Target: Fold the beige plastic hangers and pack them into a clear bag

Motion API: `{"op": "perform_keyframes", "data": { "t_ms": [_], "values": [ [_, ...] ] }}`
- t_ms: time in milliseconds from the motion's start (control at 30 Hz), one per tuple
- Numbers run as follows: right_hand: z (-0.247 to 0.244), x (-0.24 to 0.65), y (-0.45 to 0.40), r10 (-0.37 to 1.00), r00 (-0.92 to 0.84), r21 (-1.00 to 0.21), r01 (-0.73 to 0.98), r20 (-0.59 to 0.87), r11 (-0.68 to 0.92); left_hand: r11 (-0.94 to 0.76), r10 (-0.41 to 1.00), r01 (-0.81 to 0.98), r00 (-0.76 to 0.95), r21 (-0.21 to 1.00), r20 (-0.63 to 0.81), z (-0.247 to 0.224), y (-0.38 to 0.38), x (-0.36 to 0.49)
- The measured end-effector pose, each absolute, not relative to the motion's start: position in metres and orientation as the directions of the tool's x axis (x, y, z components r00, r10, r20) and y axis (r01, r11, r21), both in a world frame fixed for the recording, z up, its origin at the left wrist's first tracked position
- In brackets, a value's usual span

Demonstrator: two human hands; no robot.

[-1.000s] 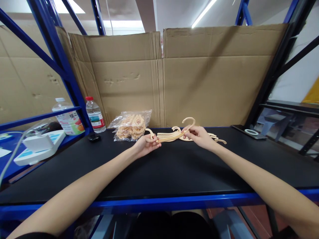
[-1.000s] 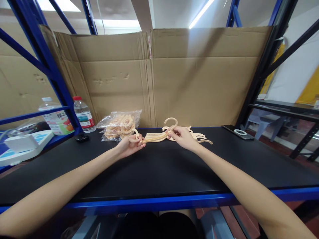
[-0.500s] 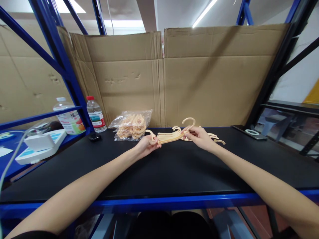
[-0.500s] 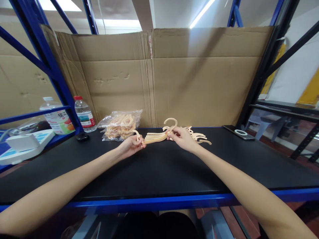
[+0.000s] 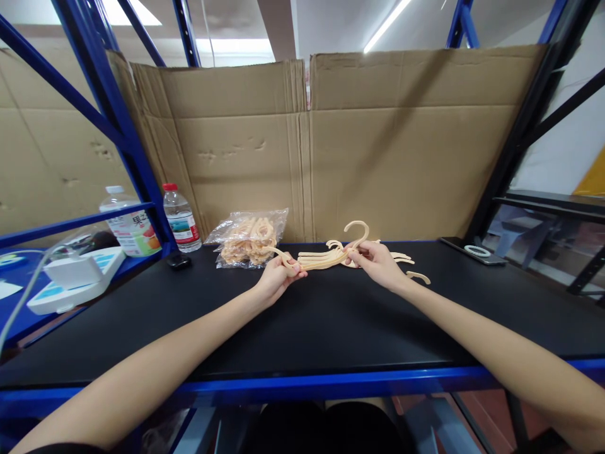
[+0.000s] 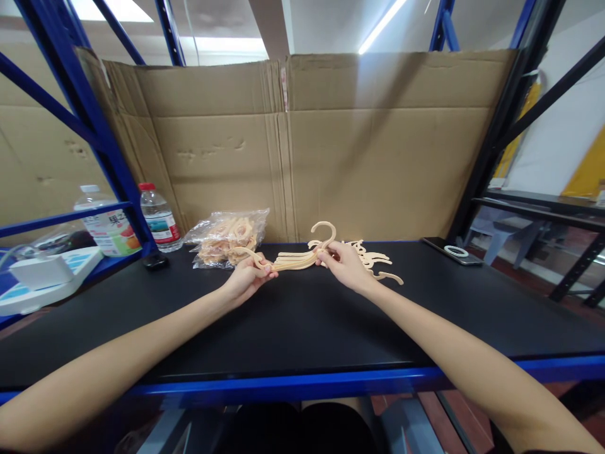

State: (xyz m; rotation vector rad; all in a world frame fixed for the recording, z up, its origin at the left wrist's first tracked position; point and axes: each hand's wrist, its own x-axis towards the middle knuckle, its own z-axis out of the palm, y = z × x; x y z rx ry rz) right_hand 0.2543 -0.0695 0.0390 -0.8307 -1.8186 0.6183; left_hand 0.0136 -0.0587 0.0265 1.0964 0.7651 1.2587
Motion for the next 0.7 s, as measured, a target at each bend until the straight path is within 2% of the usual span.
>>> {"op": "perform_keyframes", "data": {
  "t_ms": [200, 333, 400, 467, 500, 567, 633, 700],
  "values": [
    [0.041, 0.249, -0.073, 0.789, -0.197, -0.771, 0.176, 0.581, 0.612, -0.073, 0.981, -0.354, 0.144, 0.933, 0.131, 0.031, -0.059, 0.013],
    [0.040, 0.250, -0.070, 0.809, -0.118, -0.797, 0.139, 0.575, 0.587, -0.025, 0.979, -0.380, 0.177, 0.925, 0.099, 0.033, -0.058, 0.013],
    [0.040, 0.253, -0.065, 0.814, -0.059, -0.803, 0.137, 0.578, 0.580, 0.039, 0.978, -0.328, 0.208, 0.944, 0.032, 0.031, -0.063, 0.016],
    [0.041, 0.257, -0.062, 0.808, -0.002, -0.799, 0.146, 0.589, 0.583, 0.058, 0.971, -0.172, 0.240, 0.983, -0.015, 0.028, -0.072, 0.022],
    [0.042, 0.258, -0.061, 0.806, 0.015, -0.798, 0.153, 0.592, 0.583, 0.009, 0.966, -0.057, 0.260, 0.998, 0.006, 0.026, -0.079, 0.026],
    [0.042, 0.260, -0.060, 0.822, 0.008, -0.812, 0.164, 0.569, 0.560, -0.278, 0.906, 0.191, 0.378, 0.941, 0.191, 0.024, -0.095, 0.033],
    [0.040, 0.259, -0.061, 0.862, -0.053, -0.845, 0.175, 0.504, 0.505, -0.617, 0.734, 0.268, 0.537, 0.740, 0.417, 0.024, -0.110, 0.038],
    [0.035, 0.257, -0.061, 0.895, -0.126, -0.873, 0.200, 0.428, 0.445, -0.787, 0.582, 0.294, 0.645, 0.542, 0.495, 0.025, -0.119, 0.040]
  ]
}}
